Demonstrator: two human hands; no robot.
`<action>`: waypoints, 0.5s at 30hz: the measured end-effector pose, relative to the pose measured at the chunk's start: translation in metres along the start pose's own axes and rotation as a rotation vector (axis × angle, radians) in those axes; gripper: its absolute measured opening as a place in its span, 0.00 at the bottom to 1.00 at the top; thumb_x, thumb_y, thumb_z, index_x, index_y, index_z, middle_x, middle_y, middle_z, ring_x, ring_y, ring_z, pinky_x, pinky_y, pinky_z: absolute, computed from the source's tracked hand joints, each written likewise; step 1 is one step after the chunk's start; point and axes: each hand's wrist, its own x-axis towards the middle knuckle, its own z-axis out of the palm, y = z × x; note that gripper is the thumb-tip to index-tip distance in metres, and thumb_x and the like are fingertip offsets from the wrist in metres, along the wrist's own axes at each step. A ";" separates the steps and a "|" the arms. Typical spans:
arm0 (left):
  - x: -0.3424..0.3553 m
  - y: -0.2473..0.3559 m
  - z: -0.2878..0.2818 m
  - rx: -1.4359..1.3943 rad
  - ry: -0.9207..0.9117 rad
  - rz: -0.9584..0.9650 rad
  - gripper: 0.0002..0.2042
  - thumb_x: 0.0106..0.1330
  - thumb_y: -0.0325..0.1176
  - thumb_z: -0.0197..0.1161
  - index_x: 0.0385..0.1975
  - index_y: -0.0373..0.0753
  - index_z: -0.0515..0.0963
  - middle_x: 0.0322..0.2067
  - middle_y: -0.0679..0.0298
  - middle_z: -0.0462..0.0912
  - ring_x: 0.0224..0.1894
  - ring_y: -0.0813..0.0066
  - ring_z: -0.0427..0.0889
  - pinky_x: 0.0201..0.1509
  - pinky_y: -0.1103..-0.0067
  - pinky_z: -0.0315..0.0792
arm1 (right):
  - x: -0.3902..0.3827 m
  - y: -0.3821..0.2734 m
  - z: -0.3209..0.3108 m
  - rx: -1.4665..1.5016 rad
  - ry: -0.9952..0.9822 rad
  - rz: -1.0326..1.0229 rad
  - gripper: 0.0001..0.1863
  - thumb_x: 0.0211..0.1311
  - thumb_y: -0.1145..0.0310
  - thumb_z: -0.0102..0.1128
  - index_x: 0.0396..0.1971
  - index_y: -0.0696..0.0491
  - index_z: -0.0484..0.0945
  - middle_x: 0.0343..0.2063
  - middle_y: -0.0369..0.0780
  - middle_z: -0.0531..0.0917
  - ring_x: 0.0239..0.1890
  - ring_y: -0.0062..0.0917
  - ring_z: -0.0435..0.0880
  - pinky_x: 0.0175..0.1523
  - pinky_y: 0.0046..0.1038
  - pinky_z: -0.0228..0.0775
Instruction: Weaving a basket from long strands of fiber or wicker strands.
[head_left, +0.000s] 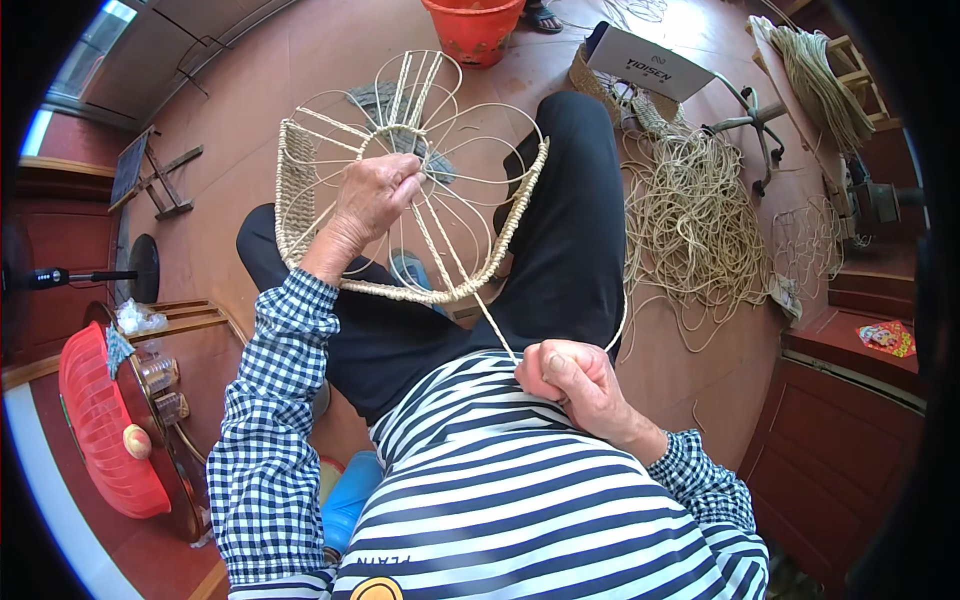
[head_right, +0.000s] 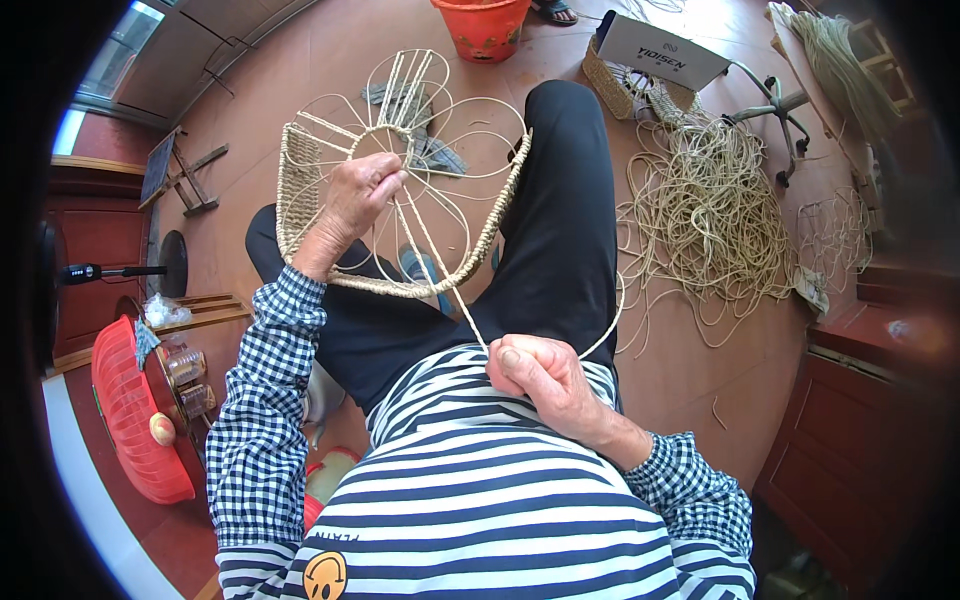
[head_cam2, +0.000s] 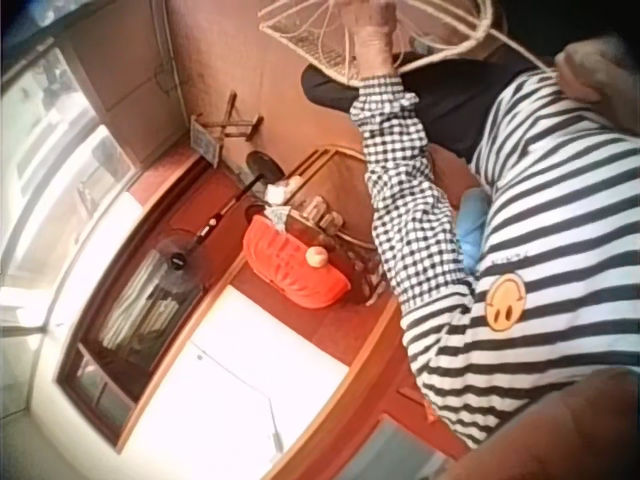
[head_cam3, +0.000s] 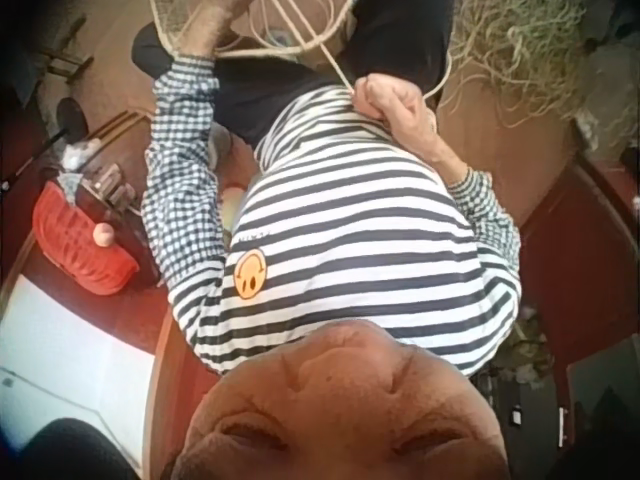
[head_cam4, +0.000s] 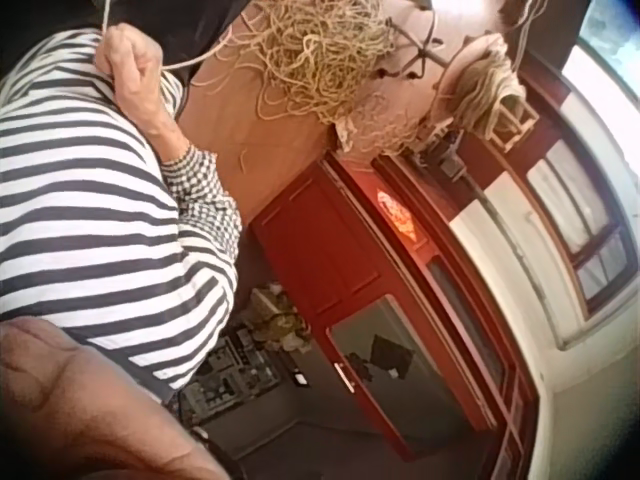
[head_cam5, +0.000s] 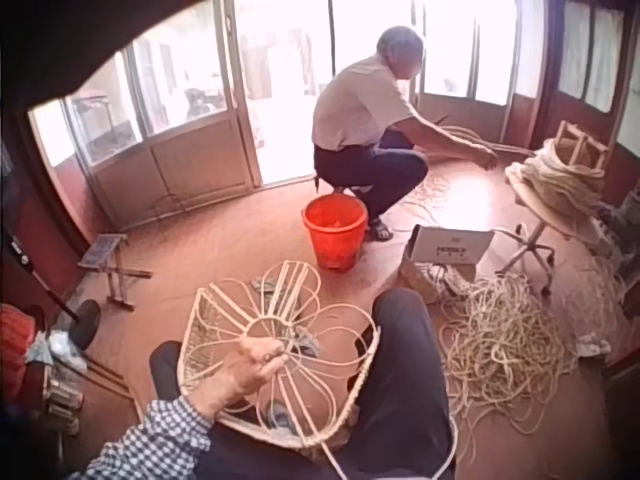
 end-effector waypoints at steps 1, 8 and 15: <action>0.000 0.003 -0.002 0.011 -0.017 0.002 0.08 0.67 0.34 0.60 0.31 0.36 0.78 0.26 0.56 0.80 0.31 0.58 0.82 0.36 0.69 0.75 | -0.003 -0.001 0.001 0.008 0.015 0.024 0.22 0.81 0.63 0.40 0.21 0.54 0.66 0.20 0.31 0.67 0.25 0.16 0.60 0.33 0.22 0.56; -0.009 0.007 0.000 -0.026 0.013 0.051 0.07 0.66 0.34 0.61 0.30 0.37 0.77 0.25 0.57 0.78 0.30 0.56 0.81 0.35 0.68 0.75 | -0.015 -0.009 0.004 0.034 0.014 0.086 0.22 0.81 0.63 0.41 0.22 0.55 0.67 0.22 0.32 0.69 0.27 0.17 0.63 0.36 0.22 0.60; -0.020 0.036 -0.006 0.145 0.068 0.043 0.05 0.60 0.35 0.67 0.28 0.42 0.80 0.25 0.64 0.80 0.34 0.65 0.79 0.48 0.70 0.69 | -0.006 -0.057 0.001 -0.213 -0.292 0.162 0.17 0.77 0.67 0.50 0.24 0.56 0.69 0.24 0.34 0.72 0.29 0.19 0.70 0.37 0.27 0.66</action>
